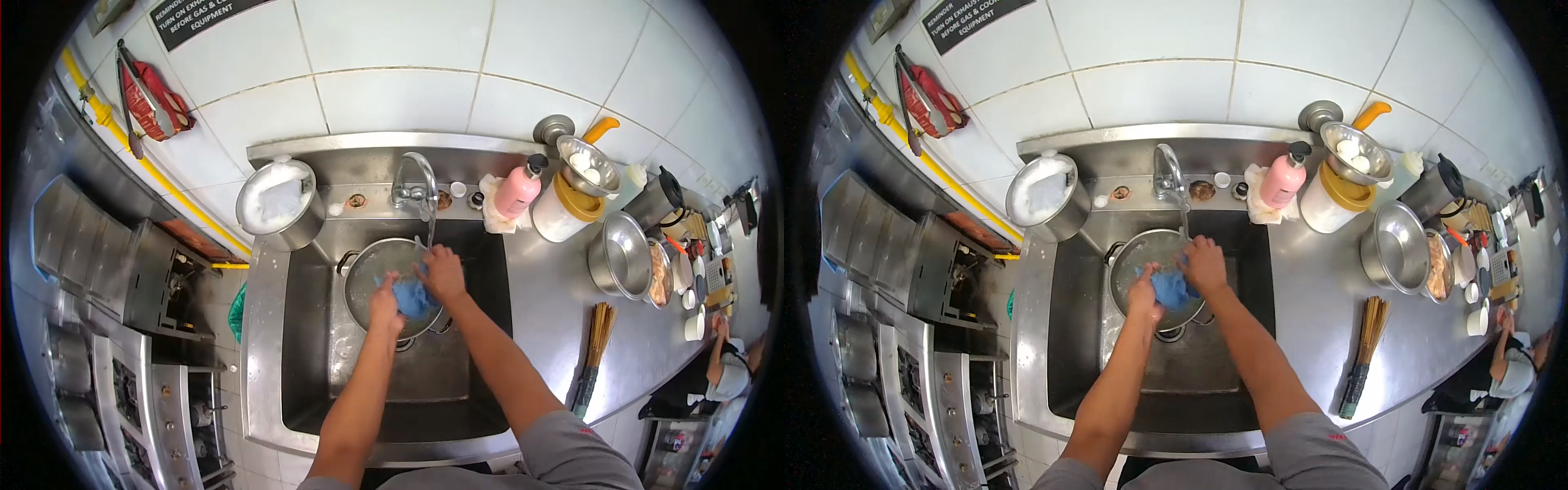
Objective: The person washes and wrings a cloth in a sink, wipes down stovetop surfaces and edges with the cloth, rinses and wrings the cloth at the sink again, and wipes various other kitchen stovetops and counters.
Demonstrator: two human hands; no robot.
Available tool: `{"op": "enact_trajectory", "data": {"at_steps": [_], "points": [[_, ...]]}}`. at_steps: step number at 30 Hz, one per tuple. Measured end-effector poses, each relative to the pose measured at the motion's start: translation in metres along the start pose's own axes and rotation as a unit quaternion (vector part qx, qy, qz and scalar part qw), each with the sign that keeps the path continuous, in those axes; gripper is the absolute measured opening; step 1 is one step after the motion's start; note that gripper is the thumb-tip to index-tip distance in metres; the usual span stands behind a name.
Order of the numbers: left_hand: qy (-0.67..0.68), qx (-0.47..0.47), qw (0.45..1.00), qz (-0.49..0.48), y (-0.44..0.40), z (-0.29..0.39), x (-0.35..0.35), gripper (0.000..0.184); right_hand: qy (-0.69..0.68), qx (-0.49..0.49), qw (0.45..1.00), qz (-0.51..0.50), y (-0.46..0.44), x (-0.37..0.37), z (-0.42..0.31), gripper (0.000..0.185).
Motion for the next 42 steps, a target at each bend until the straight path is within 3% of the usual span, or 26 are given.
{"op": "enact_trajectory", "data": {"at_steps": [2,3,4,5,7,8,10,11,12,13,14,16,17,19,20,23,25,27,28,31,33,35,37,39,40,42], "points": [[-0.015,-0.084,0.996,-0.01,-0.001,0.017,0.001,0.018,0.043,0.033,0.993,0.109,-0.008,0.002,0.005,0.025],[-0.151,-0.144,0.978,-0.03,-0.007,0.024,0.014,0.022,0.044,0.032,0.993,0.109,-0.005,-0.012,0.005,0.025],[-0.285,-0.2,0.936,-0.052,-0.013,0.023,0.027,0.028,0.104,0.109,0.988,0.04,0.006,-0.04,0.001,0.027],[-0.286,-0.199,0.936,-0.056,-0.026,0.009,0.048,0.028,0.161,0.183,0.969,-0.03,0.02,-0.064,-0.003,0.03],[-0.657,-0.344,0.666,-0.086,-0.051,-0.016,0.083,0.034,0.206,0.187,0.96,-0.032,0.06,-0.089,-0.012,0.039],[-0.657,-0.347,0.663,-0.088,-0.05,-0.014,0.078,0.034,0.206,0.184,0.961,-0.029,0.053,-0.081,-0.017,0.039],[-0.763,-0.149,0.608,-0.16,-0.038,-0.021,0.066,0.034,0.218,0.192,0.865,-0.409,0.047,-0.073,-0.023,0.053],[-0.765,-0.15,0.605,-0.163,-0.031,-0.021,0.056,0.034,0.216,0.189,0.867,-0.407,0.048,-0.072,-0.021,0.053],[-0.713,-0.17,0.669,-0.125,-0.025,-0.017,0.039,0.03,0.042,0.136,0.952,-0.27,0.044,-0.072,-0.015,0.057],[-0.653,-0.19,0.728,-0.085,-0.021,-0.012,0.021,0.027,-0.133,0.078,0.981,-0.115,0.039,-0.06,-0.01,0.06],[-0.652,-0.191,0.728,-0.089,-0.017,-0.009,0.003,0.027,-0.131,0.076,0.982,-0.112,0.032,-0.054,-0.004,0.06],[-0.425,-0.174,0.879,-0.125,-0.005,0.003,-0.029,0.024,-0.306,-0.009,0.925,-0.224,0.016,-0.016,-0.001,0.068],[-0.365,-0.16,0.907,-0.138,0.012,0.017,-0.052,0.021,-0.307,-0.011,0.925,-0.222,0.013,-0.008,0.001,0.068],[-0.236,-0.119,0.948,-0.177,0.04,0.044,-0.098,0.015,-0.555,0.014,0.793,-0.253,0.006,0.008,0.003,0.069],[-0.169,-0.089,0.961,-0.2,0.048,0.057,-0.11,0.011,-0.402,0.046,0.879,-0.254,0.0,0.001,0.017,0.06],[-0.029,-0.042,0.965,-0.258,0.066,0.091,-0.128,0.015,-0.395,-0.087,0.871,-0.278,-0.012,-0.003,0.038,0.036],[-0.04,-0.063,0.967,-0.245,0.062,0.105,-0.115,0.02,-0.432,-0.107,0.84,-0.311,-0.018,0.042,0.036,0.036],[-0.048,-0.083,0.968,-0.233,0.051,0.101,-0.096,0.024,-0.58,-0.168,0.767,-0.215,-0.021,0.057,0.038,0.038],[-0.158,-0.051,0.968,-0.186,0.037,0.09,-0.08,0.028,-0.634,-0.151,0.737,-0.18,-0.02,0.059,0.034,0.043],[-0.317,0.02,0.946,-0.07,0.018,0.057,-0.054,0.048,-0.609,-0.037,0.782,-0.128,-0.01,0.074,0.0,0.043],[-0.073,0.222,0.963,-0.133,0.029,0.044,-0.064,0.054,-0.559,-0.013,0.812,-0.167,0.007,0.078,-0.015,0.046],[-0.035,0.26,0.957,-0.12,-0.001,0.03,-0.05,0.057,-0.431,0.027,0.88,-0.198,0.025,0.085,-0.025,0.047],[0.004,0.276,0.947,-0.166,-0.002,0.018,-0.051,0.049,-0.48,-0.006,0.859,-0.18,0.035,0.072,-0.013,0.038],[0.002,0.184,0.972,-0.144,0.005,0.01,-0.063,0.041,-0.687,-0.148,0.708,-0.065,0.034,0.047,0.004,0.027],[0.002,0.093,0.989,-0.118,0.012,0.007,-0.071,0.035,-0.687,-0.147,0.709,-0.065,0.035,0.039,0.004,0.027],[0.003,0.099,0.988,-0.118,0.031,-0.002,-0.09,0.034,-0.749,-0.246,0.612,0.057,0.036,0.026,0.009,0.02]]}}
Point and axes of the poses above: each hand's wrist, its own y-axis away from the middle knuckle, its own x-axis out of the back of the hand, z = x × y, the point moved 2 cm from there along -y, towards the middle knuckle, and after that the axes turned 14 degrees about y, right-handed, at the moved point
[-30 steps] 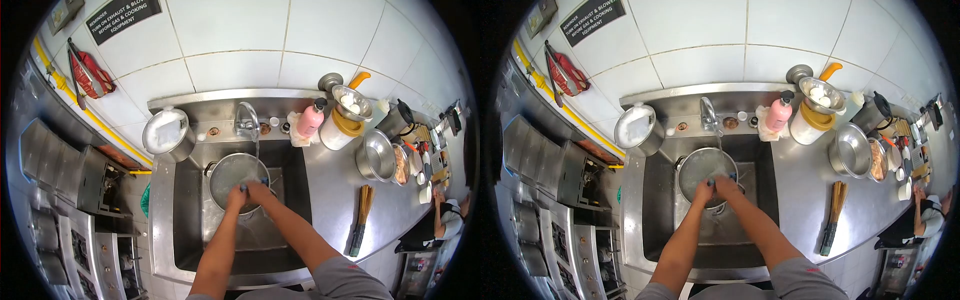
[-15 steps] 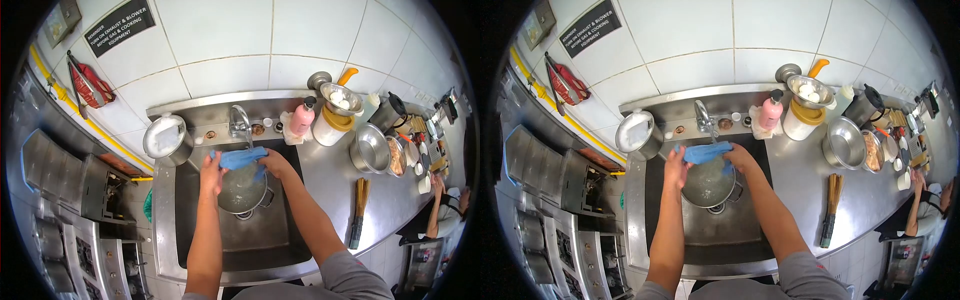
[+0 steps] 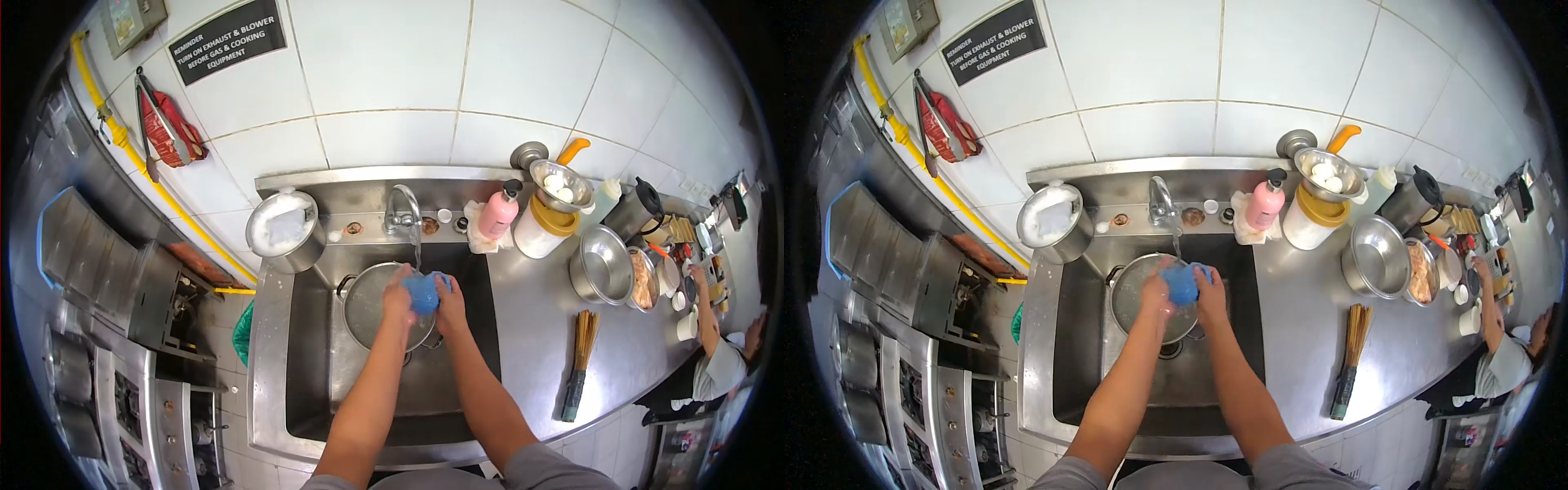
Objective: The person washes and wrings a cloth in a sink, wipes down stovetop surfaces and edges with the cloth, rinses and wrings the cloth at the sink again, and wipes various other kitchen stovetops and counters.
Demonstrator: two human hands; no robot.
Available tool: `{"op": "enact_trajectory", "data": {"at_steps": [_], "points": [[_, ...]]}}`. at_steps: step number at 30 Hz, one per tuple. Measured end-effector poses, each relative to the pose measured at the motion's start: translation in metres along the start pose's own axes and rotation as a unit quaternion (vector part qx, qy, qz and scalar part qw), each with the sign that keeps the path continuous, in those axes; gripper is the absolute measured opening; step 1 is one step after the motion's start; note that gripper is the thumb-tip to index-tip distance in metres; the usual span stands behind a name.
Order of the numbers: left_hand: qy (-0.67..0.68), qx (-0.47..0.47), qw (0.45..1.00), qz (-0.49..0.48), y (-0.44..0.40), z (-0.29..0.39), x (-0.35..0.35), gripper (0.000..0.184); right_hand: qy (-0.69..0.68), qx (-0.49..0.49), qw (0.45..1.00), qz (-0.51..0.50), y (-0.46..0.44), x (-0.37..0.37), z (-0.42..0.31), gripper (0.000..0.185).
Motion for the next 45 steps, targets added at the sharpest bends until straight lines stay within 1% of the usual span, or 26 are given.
{"op": "enact_trajectory", "data": {"at_steps": [1,2,3,4,5,7,8,9,11,12,14,15,17,19,21,23,26,28,31,33,35,37,38,40,42,45], "points": [[-0.001,0.006,1.0,0.002,0.001,-0.005,-0.005,0.032,0.001,-0.001,1.0,-0.004,0.004,-0.005,-0.008,0.02],[0.002,0.0,1.0,0.006,0.003,-0.006,-0.008,0.032,-0.107,-0.073,0.991,-0.032,0.009,-0.011,-0.012,0.02],[-0.084,-0.026,0.996,-0.015,0.003,-0.005,-0.006,0.029,-0.212,-0.147,0.964,-0.06,0.014,-0.02,-0.017,0.019],[-0.17,-0.053,0.983,-0.034,0.005,-0.002,-0.007,0.027,-0.215,-0.119,0.967,-0.066,0.011,-0.026,-0.019,0.014],[-0.166,-0.063,0.984,-0.025,0.006,0.003,-0.007,0.027,-0.213,-0.128,0.966,-0.077,0.008,-0.031,-0.022,0.014],[-0.314,-0.261,0.913,-0.002,0.015,0.014,-0.01,0.029,-0.013,-0.041,0.998,-0.048,0.002,-0.036,-0.031,0.013],[-0.264,-0.318,0.91,-0.026,-0.008,0.007,0.006,0.032,0.013,-0.014,1.0,0.001,-0.001,-0.042,-0.037,0.017],[-0.261,-0.325,0.909,-0.018,0.0,0.009,-0.003,0.032,-0.007,0.025,1.0,-0.003,-0.004,-0.047,-0.045,0.016],[-0.098,-0.23,0.964,-0.086,0.028,0.019,-0.03,0.041,0.014,0.086,0.996,-0.018,-0.016,-0.046,-0.051,0.02],[-0.093,-0.24,0.963,-0.079,0.031,0.026,-0.029,0.041,0.017,0.082,0.996,-0.03,-0.017,-0.05,-0.061,0.02],[-0.041,0.073,0.983,-0.163,0.035,0.027,-0.026,0.051,0.07,0.069,0.981,-0.164,-0.005,-0.064,-0.095,0.036],[-0.037,0.062,0.985,-0.159,0.041,0.033,-0.024,0.051,0.07,0.066,0.98,-0.176,-0.007,-0.065,-0.1,0.036],[-0.009,0.169,0.954,-0.248,0.054,0.031,-0.023,0.049,0.19,0.019,0.93,-0.314,-0.009,-0.07,-0.106,0.05],[-0.032,0.176,0.952,-0.248,0.045,0.025,-0.015,0.044,0.207,0.027,0.908,-0.362,-0.003,-0.077,-0.12,0.051],[-0.129,0.193,0.945,-0.231,0.044,0.023,-0.011,0.042,0.254,-0.03,0.872,-0.417,0.0,-0.081,-0.124,0.054],[-0.156,0.175,0.95,-0.207,0.044,0.017,-0.011,0.04,0.282,-0.012,0.856,-0.434,0.003,-0.086,-0.13,0.059],[-0.203,0.123,0.955,-0.178,0.03,-0.002,-0.005,0.037,0.322,-0.006,0.845,-0.426,0.01,-0.09,-0.134,0.056],[-0.224,0.088,0.955,-0.171,0.019,-0.019,0.001,0.036,0.357,0.001,0.861,-0.362,0.004,-0.084,-0.127,0.056],[-0.249,-0.009,0.956,-0.157,0.026,-0.017,-0.005,0.032,0.345,0.028,0.878,-0.331,-0.001,-0.075,-0.114,0.053],[-0.454,-0.142,0.866,-0.153,0.067,0.011,-0.037,0.032,0.324,0.033,0.898,-0.294,0.001,-0.074,-0.104,0.046],[-0.408,-0.358,0.82,-0.182,0.018,-0.027,0.0,0.031,0.307,0.019,0.917,-0.252,-0.003,-0.065,-0.089,0.035],[-0.493,-0.236,0.835,-0.06,0.017,-0.032,0.009,0.027,0.282,0.036,0.937,-0.203,-0.008,-0.059,-0.069,0.023],[-0.491,-0.243,0.835,-0.041,0.03,-0.022,0.008,0.027,0.281,0.037,0.942,-0.181,-0.013,-0.053,-0.057,0.02],[-0.594,-0.189,0.782,0.01,0.05,-0.013,0.005,0.027,0.28,0.035,0.945,-0.168,-0.017,-0.048,-0.039,0.017],[-0.604,-0.21,0.768,0.01,0.037,-0.016,0.014,0.027,0.264,0.027,0.958,-0.106,-0.019,-0.049,-0.036,0.015],[-0.627,-0.245,0.74,0.01,0.02,-0.014,0.024,0.021,0.265,0.003,0.961,-0.086,-0.027,-0.057,-0.04,0.018]]}}
Point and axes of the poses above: each hand's wrist, its own y-axis away from the middle knuckle, its own x-axis out of the back of the hand, z = x × y, the point moved 2 cm from there along -y, towards the middle knuckle, and after that the axes turned 14 degrees about y, right-handed, at the moved point
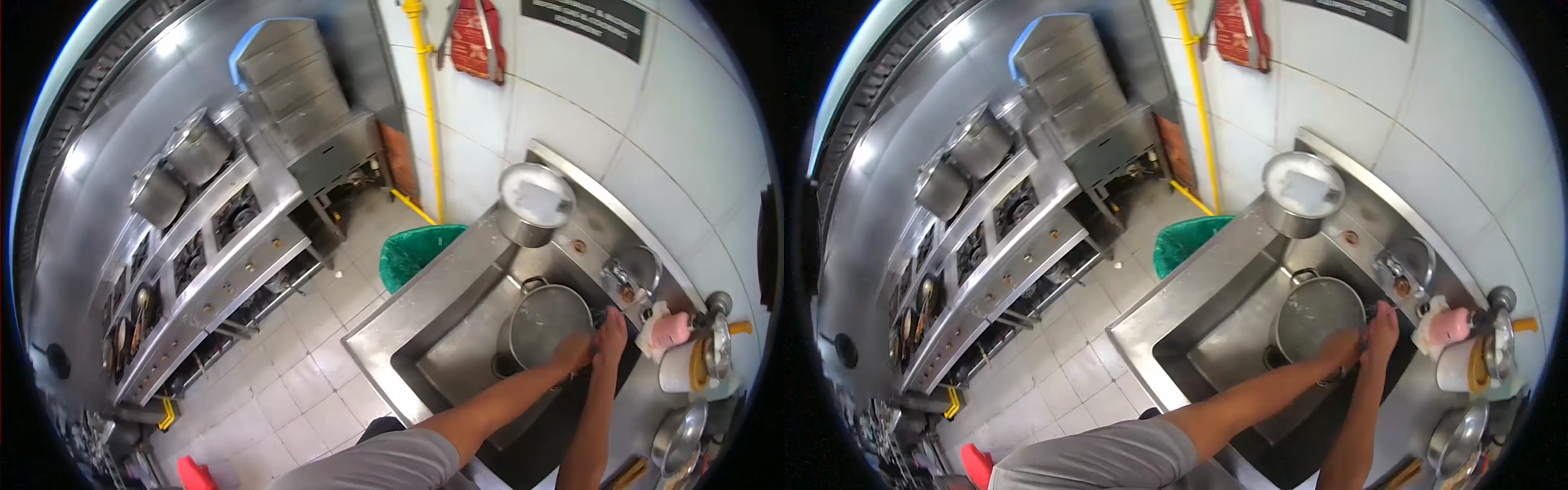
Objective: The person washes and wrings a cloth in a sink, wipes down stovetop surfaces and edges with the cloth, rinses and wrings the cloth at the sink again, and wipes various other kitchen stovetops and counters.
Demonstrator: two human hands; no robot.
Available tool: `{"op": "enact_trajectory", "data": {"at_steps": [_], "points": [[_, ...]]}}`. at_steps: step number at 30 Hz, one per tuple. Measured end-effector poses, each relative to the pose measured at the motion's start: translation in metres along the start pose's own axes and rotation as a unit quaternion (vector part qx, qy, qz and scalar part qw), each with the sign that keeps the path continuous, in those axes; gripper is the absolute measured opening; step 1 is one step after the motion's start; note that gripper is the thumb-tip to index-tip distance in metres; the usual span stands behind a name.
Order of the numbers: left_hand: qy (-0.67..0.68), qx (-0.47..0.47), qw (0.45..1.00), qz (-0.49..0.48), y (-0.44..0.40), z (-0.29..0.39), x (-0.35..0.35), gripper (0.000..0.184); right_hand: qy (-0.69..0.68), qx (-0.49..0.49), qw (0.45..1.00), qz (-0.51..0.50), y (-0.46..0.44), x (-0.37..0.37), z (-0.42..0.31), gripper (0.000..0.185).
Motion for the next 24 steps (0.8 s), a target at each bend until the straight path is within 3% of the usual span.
{"op": "enact_trajectory", "data": {"at_steps": [1,3,4,5,6,7,11,14,16,19,20,22,23,24], "points": [[-0.016,-0.01,1.0,0.011,-0.005,0.001,-0.004,0.017,-0.003,0.002,1.0,-0.016,-0.008,0.002,0.002,0.019],[0.094,-0.035,0.987,-0.126,-0.036,-0.018,-0.007,0.024,-0.034,0.009,0.998,-0.057,-0.028,0.005,0.011,0.022],[0.133,-0.136,0.967,-0.167,-0.051,-0.026,-0.013,0.031,-0.059,0.016,0.994,-0.087,-0.035,0.006,0.009,0.024],[0.092,0.112,0.94,-0.309,-0.049,0.004,0.019,0.053,-0.131,0.045,0.976,-0.169,-0.036,0.011,0.002,0.036],[0.218,0.18,0.896,-0.343,-0.036,0.028,0.047,0.058,-0.153,0.044,0.968,-0.193,-0.023,0.014,-0.02,0.04],[0.276,0.203,0.876,-0.338,-0.033,0.041,0.06,0.062,-0.177,0.045,0.958,-0.221,-0.012,0.015,-0.04,0.045],[0.35,0.232,0.815,-0.399,-0.039,0.044,0.07,0.048,0.042,0.063,0.936,-0.343,-0.009,0.027,-0.047,0.042],[0.337,0.248,0.81,-0.411,-0.034,0.049,0.067,0.043,0.116,0.086,0.936,-0.32,0.01,0.017,-0.065,0.035],[0.457,0.229,0.746,-0.427,-0.032,0.042,0.054,0.04,0.066,0.08,0.949,-0.298,0.016,0.018,-0.065,0.032],[0.521,0.212,0.704,-0.433,-0.025,0.049,0.044,0.039,-0.015,0.066,0.961,-0.268,0.031,0.02,-0.082,0.029],[0.517,0.213,0.703,-0.439,-0.022,0.05,0.039,0.039,-0.045,0.057,0.962,-0.262,0.035,0.022,-0.087,0.03],[0.469,0.181,0.774,-0.385,-0.013,0.043,0.028,0.038,-0.005,0.064,0.962,-0.265,0.034,0.025,-0.083,0.03],[0.467,0.182,0.773,-0.389,-0.009,0.034,0.018,0.038,0.036,0.069,0.959,-0.274,0.035,0.025,-0.079,0.029],[0.431,0.194,0.81,-0.346,-0.01,0.014,0.006,0.041,0.034,0.068,0.96,-0.271,0.036,0.026,-0.075,0.029]]}}
Point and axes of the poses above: each hand's wrist, its own y-axis away from the middle knuckle, its own x-axis out of the back of the hand, z = x × y, the point moved 2 cm from there along -y, towards the middle knuckle, and after that the axes turned 14 degrees about y, right-handed, at the moved point
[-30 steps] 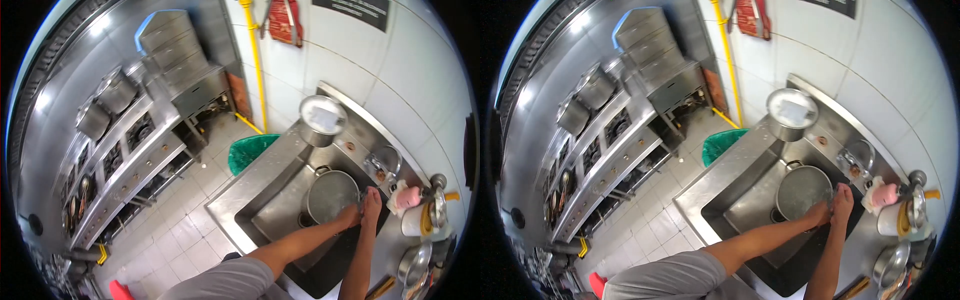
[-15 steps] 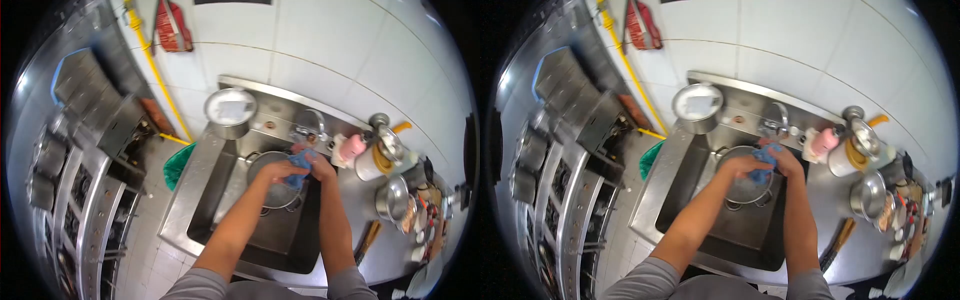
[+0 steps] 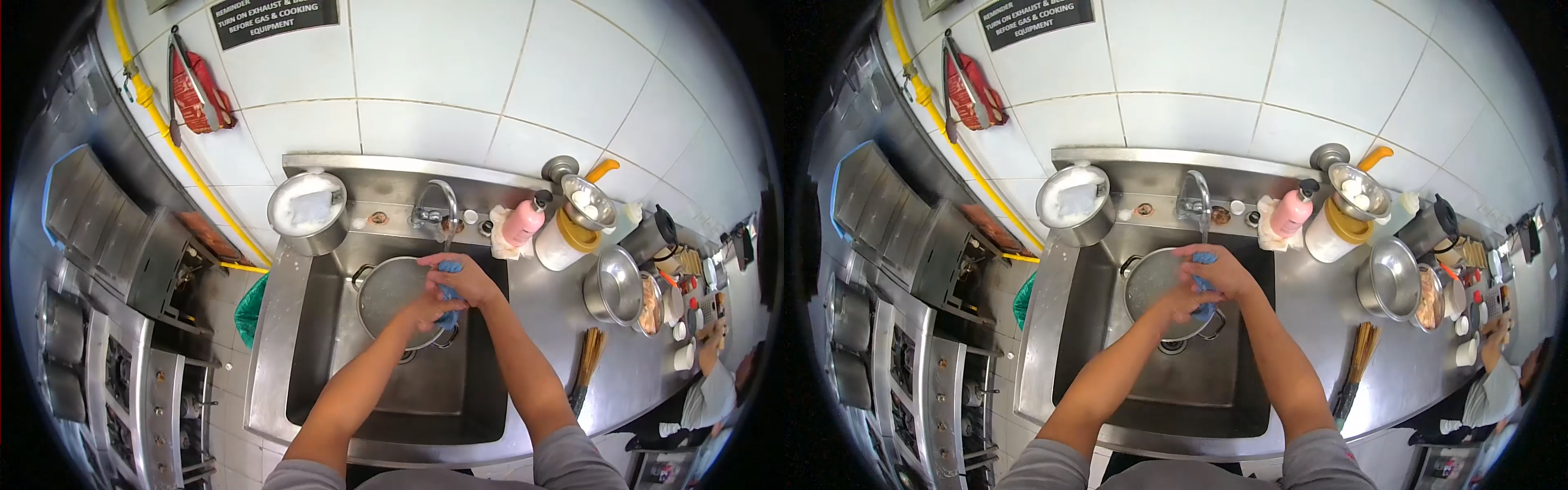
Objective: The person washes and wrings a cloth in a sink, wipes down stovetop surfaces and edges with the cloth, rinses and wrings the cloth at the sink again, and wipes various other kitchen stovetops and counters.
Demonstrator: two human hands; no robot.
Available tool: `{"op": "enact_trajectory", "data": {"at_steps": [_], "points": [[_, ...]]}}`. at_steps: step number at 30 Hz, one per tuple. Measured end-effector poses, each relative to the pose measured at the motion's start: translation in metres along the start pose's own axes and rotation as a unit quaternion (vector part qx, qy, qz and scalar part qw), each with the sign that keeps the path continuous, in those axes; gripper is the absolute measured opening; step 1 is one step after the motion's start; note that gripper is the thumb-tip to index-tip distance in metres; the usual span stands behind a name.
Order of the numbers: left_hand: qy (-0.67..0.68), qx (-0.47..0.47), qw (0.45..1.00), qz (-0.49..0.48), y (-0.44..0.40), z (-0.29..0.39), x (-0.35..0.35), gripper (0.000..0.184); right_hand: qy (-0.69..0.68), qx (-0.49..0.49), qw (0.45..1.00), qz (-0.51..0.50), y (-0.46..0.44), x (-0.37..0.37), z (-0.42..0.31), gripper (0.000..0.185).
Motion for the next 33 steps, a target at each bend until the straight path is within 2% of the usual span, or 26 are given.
{"op": "enact_trajectory", "data": {"at_steps": [1,2,4,5,7,8,10,11,13,14,16,17,19,20,22,23,24,25,26,27,28,29,30,31,32,33], "points": [[-0.033,-0.005,0.998,0.059,-0.001,-0.009,0.004,0.045,-0.012,-0.02,1.0,-0.003,0.003,-0.002,0.006,0.029],[-0.034,-0.003,0.998,0.058,0.0,-0.019,0.006,0.045,-0.024,-0.039,0.999,-0.006,0.005,-0.004,0.013,0.029],[-0.109,-0.131,0.983,0.067,0.013,-0.02,-0.005,0.051,0.005,-0.022,0.999,0.023,0.005,-0.013,0.032,0.024],[-0.111,-0.13,0.983,0.065,0.02,-0.019,-0.011,0.051,0.002,-0.047,0.998,0.047,0.005,-0.015,0.042,0.024],[-0.382,-0.199,0.893,0.134,0.046,-0.01,-0.025,0.055,0.014,-0.08,0.99,0.118,0.009,-0.03,0.065,0.035],[-0.384,-0.2,0.892,0.134,0.043,-0.023,-0.014,0.055,0.014,-0.078,0.99,0.118,0.008,-0.04,0.073,0.035],[-0.21,-0.286,0.924,0.14,0.042,-0.054,0.01,0.065,-0.157,-0.125,0.962,0.185,0.015,-0.059,0.09,0.036],[-0.211,-0.287,0.924,0.139,0.047,-0.06,0.012,0.065,-0.166,-0.153,0.953,0.205,0.018,-0.066,0.105,0.036],[-0.398,-0.276,0.839,0.249,0.081,-0.049,-0.009,0.054,-0.224,-0.159,0.939,0.207,0.024,-0.082,0.118,0.034],[-0.398,-0.275,0.838,0.251,0.086,-0.056,-0.005,0.054,-0.283,-0.166,0.921,0.209,0.023,-0.089,0.123,0.031],[-0.445,-0.121,0.804,0.375,0.091,-0.064,0.009,0.047,-0.325,-0.202,0.903,0.197,0.008,-0.093,0.134,0.029],[-0.443,-0.124,0.802,0.38,0.097,-0.061,0.013,0.047,-0.367,-0.243,0.878,0.188,0.001,-0.094,0.142,0.027],[-0.541,0.002,0.766,0.348,0.121,-0.05,0.019,0.05,-0.373,-0.178,0.881,0.23,-0.027,-0.07,0.149,0.023],[-0.537,-0.001,0.765,0.355,0.14,-0.05,0.032,0.05,-0.372,-0.133,0.882,0.255,-0.039,-0.051,0.133,0.02],[-0.415,-0.164,0.85,0.279,0.183,-0.057,0.055,0.049,-0.294,-0.098,0.902,0.301,-0.055,-0.016,0.095,0.014],[-0.411,-0.17,0.845,0.297,0.207,-0.053,0.05,0.049,-0.274,-0.107,0.915,0.278,-0.071,0.002,0.099,0.011],[-0.279,-0.161,0.894,0.312,0.239,-0.048,0.037,0.05,-0.283,-0.098,0.905,0.303,-0.081,0.007,0.088,0.017],[-0.137,-0.158,0.922,0.325,0.267,-0.048,0.031,0.051,-0.399,0.027,0.899,0.176,-0.096,0.019,0.097,0.026],[-0.125,-0.177,0.908,0.36,0.29,-0.055,0.035,0.051,-0.157,-0.025,0.925,0.345,-0.114,0.028,0.093,0.033],[-0.105,-0.187,0.908,0.36,0.313,-0.065,0.037,0.053,-0.125,-0.049,0.941,0.311,-0.11,0.032,0.075,0.028],[-0.083,-0.2,0.906,0.363,0.338,-0.074,0.036,0.056,-0.057,-0.068,0.911,0.403,-0.107,0.022,0.048,0.02],[-0.048,-0.193,0.904,0.378,0.368,-0.072,0.022,0.064,0.376,0.025,0.858,0.35,-0.125,0.046,0.064,0.013],[-0.016,-0.206,0.895,0.395,0.395,-0.074,0.009,0.067,0.716,0.113,0.559,0.403,-0.141,0.068,0.085,0.017],[0.01,-0.209,0.885,0.415,0.421,-0.08,0.002,0.069,0.513,-0.009,0.773,0.373,-0.202,0.14,0.162,0.023],[0.034,-0.213,0.877,0.428,0.444,-0.086,-0.006,0.07,0.814,-0.059,0.523,0.245,-0.152,0.082,0.08,0.024],[0.028,-0.209,0.855,0.474,0.469,-0.092,-0.016,0.068,0.516,0.021,0.791,0.327,-0.206,0.156,0.172,0.026]]}}
Point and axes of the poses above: each hand's wrist, its own y-axis away from the middle knuckle, its own x-axis out of the back of the hand, z = x × y, the point moved 2 cm from there along -y, towards the middle knuckle, and after that the axes turned 14 degrees about y, right-handed, at the moved point
